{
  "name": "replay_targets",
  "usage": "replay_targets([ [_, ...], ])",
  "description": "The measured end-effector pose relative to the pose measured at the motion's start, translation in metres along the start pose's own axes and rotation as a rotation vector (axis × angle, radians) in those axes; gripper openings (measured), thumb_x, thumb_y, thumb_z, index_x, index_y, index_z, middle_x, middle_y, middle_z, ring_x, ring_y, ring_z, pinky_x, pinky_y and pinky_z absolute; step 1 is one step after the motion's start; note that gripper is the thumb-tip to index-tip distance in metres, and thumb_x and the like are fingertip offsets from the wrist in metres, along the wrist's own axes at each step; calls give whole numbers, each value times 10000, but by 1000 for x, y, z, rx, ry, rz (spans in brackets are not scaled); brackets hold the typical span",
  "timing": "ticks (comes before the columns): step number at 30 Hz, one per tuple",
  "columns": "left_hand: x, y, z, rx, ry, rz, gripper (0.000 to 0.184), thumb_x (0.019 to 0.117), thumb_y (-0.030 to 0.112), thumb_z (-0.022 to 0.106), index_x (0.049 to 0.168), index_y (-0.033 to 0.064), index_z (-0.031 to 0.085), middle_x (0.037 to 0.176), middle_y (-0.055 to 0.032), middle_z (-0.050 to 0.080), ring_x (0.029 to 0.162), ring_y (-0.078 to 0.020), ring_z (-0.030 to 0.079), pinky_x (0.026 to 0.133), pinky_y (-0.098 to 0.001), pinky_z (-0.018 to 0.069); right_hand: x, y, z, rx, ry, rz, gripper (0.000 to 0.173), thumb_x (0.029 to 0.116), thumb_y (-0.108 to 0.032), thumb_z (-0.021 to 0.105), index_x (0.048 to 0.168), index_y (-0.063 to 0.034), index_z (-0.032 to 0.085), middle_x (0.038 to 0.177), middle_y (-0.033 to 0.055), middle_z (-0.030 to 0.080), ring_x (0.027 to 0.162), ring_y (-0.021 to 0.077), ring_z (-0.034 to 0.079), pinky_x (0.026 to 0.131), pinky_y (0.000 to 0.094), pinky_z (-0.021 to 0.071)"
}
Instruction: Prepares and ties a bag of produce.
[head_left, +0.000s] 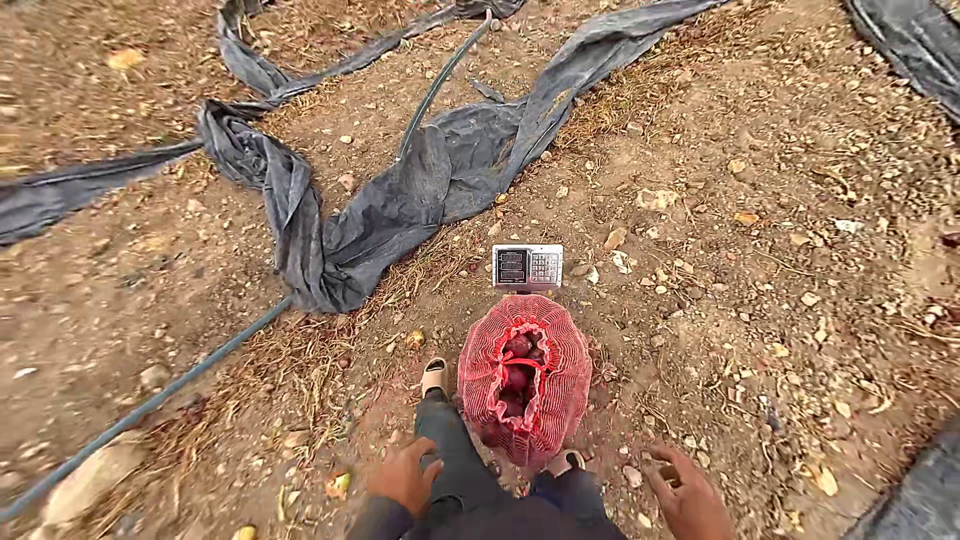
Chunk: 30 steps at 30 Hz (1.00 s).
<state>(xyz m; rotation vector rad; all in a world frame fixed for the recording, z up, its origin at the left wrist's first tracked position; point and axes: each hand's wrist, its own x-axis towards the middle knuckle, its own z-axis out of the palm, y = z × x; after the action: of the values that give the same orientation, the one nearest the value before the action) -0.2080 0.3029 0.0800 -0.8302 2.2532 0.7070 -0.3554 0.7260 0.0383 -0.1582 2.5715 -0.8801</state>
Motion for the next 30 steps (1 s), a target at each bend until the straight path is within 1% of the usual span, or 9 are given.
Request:
replay_targets([
  [4,-20,22,6,49,-113,25,414,1003,396,633,1325,140,683,1350,-123,666,1232,-308,647,1086,-544,493,-34,35,-44,-66,-28,41,356,946,-241,690,1249,-54,691,1175,163,723,955,327,732,875,586,582],
  [8,-16,28,0,78,-134,87,442,1018,402,608,1368,136,651,1390,-122,645,1301,-311,606,1129,-540,457,-29,36,-28,-25,20,16,341,946,-287,696,1205,-65,712,1084,124,757,983,294,740,911,579,582],
  [15,14,-12,18,80,-304,339,420,1018,367,622,1345,108,663,1382,-157,646,1319,-338,592,1135,-559,442,82,-118,73,60,78,-140,343,1057,-289,529,1199,-41,718,1123,165,743,1062,335,713,970,601,535],
  [18,25,-58,5,154,-406,365,406,1028,353,599,1352,113,649,1397,-165,628,1333,-348,574,1118,-576,446,148,-179,126,-92,-28,35,433,1090,-380,479,1252,-49,705,1227,216,707,1202,399,648,1061,637,455],
  [22,17,-119,-40,78,-230,171,432,1023,377,603,1379,134,640,1422,-137,619,1336,-319,580,1133,-547,449,190,-218,180,-388,-249,233,723,1040,-641,388,1217,-19,710,1309,241,668,1296,406,592,1089,671,403],
  [25,3,-162,-56,-65,5,-40,424,1005,357,638,1368,138,657,1397,-131,643,1296,-324,614,1116,-548,471,202,-226,192,-392,-417,191,508,1070,-431,506,1255,2,697,1355,251,640,1331,405,567,1128,610,410],
  [27,-10,-184,-47,-147,139,-138,407,990,333,670,1335,117,677,1354,-147,665,1256,-348,634,1089,-573,485,205,-221,187,-269,-352,115,347,1049,-316,578,1182,-48,753,1265,222,696,1261,392,616,1102,610,436],
  [29,-24,-193,-26,-203,215,-218,392,984,323,685,1306,99,695,1318,-162,686,1217,-373,657,1065,-598,500,205,-215,175,-27,-207,24,276,1053,-226,579,1111,-32,766,1104,185,747,1106,333,690,1041,559,497],
  [30,-29,-190,-14,-224,227,-266,391,985,326,682,1304,100,697,1306,-162,692,1204,-382,663,1058,-612,500,209,-210,169,173,-101,-34,268,1065,-176,551,1078,8,747,953,153,761,928,275,731,932,498,567],
])
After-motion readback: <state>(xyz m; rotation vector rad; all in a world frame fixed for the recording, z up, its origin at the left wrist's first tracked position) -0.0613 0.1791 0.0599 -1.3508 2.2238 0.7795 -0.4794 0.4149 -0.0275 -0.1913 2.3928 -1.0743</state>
